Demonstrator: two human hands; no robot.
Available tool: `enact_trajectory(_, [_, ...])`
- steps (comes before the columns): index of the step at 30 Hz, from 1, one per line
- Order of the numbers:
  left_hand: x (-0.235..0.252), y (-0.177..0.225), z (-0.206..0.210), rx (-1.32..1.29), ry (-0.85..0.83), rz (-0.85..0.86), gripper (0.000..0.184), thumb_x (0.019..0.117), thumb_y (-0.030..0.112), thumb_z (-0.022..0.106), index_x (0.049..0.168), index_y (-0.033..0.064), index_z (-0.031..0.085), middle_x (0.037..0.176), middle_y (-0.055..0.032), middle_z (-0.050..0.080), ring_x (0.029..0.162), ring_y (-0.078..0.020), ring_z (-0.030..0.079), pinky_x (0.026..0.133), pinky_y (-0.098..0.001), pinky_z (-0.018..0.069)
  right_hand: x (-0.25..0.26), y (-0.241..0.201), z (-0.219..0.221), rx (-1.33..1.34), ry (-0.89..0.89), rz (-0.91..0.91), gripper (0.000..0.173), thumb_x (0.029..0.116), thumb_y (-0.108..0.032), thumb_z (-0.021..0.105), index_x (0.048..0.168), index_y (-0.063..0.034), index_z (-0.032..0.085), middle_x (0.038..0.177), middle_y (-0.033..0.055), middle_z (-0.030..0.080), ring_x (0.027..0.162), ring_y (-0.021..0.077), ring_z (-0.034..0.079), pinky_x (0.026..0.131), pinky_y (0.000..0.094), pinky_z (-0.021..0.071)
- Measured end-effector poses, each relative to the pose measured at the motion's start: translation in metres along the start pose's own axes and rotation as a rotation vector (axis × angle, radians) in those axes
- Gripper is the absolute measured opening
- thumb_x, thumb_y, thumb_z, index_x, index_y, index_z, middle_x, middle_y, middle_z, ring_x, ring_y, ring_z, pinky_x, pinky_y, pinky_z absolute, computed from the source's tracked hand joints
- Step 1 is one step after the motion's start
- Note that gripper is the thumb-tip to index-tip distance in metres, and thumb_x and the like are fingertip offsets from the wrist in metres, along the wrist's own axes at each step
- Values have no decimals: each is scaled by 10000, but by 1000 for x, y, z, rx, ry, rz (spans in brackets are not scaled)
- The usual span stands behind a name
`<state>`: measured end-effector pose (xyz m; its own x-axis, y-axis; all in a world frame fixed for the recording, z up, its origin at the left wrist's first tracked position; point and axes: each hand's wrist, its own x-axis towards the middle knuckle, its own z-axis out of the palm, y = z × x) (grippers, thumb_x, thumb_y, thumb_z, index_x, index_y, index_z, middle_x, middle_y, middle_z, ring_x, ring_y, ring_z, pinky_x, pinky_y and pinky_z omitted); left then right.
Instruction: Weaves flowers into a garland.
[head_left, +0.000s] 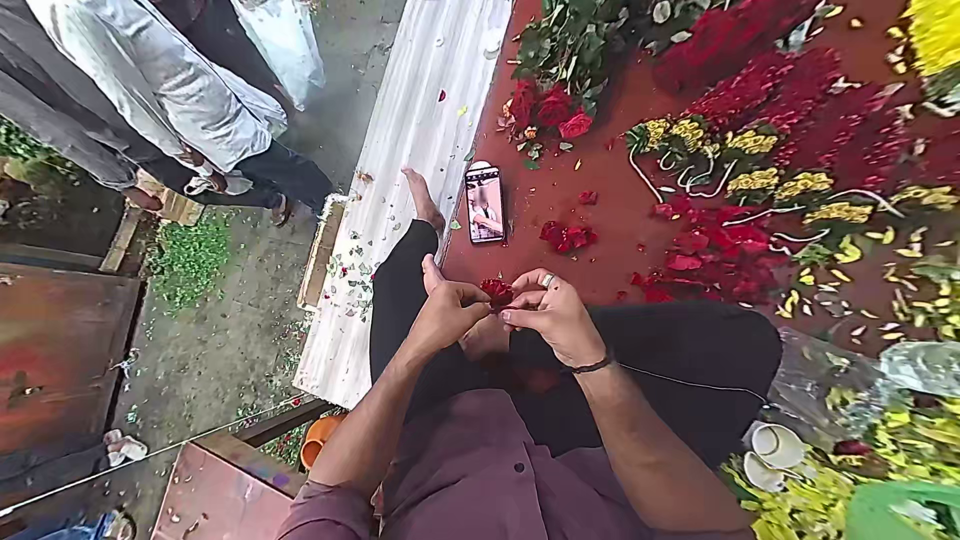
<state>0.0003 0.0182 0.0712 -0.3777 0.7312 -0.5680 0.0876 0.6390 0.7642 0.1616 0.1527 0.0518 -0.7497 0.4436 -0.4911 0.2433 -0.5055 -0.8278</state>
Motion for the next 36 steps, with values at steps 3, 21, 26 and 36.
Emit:
enact_trajectory(3, [0,4,0,3,-47,20,130,897,161,735,997,103,793,865,-8,756,765,-102,701,722,-368,601,5,6,2,-67,52,18,505,722,84,822,1139,-12,554,730,130,703,593,222,695,547,335,601])
enact_trajectory(21, [6,-1,-7,16,84,-75,216,893,198,736,708,94,696,638,-8,628,602,-126,582,591,-370,483,18,18,-30,-354,-225,55,726,801,-255,846,1452,-118,556,1189,66,720,915,171,718,797,358,619])
enact_trajectory(26, [5,-5,-14,-48,132,-122,237,909,197,720,705,84,678,643,-28,625,606,-147,581,589,-390,474,19,5,-43,-428,-98,-182,50,868,-134,791,877,-87,779,780,5,730,683,88,654,644,290,561])
enact_trajectory(36, [-6,25,-5,401,35,-95,206,889,299,681,777,132,726,712,-37,674,709,-227,669,664,-536,547,3,-12,-31,-302,-383,-309,104,892,-195,748,867,-99,781,802,-23,704,739,59,649,662,237,552])
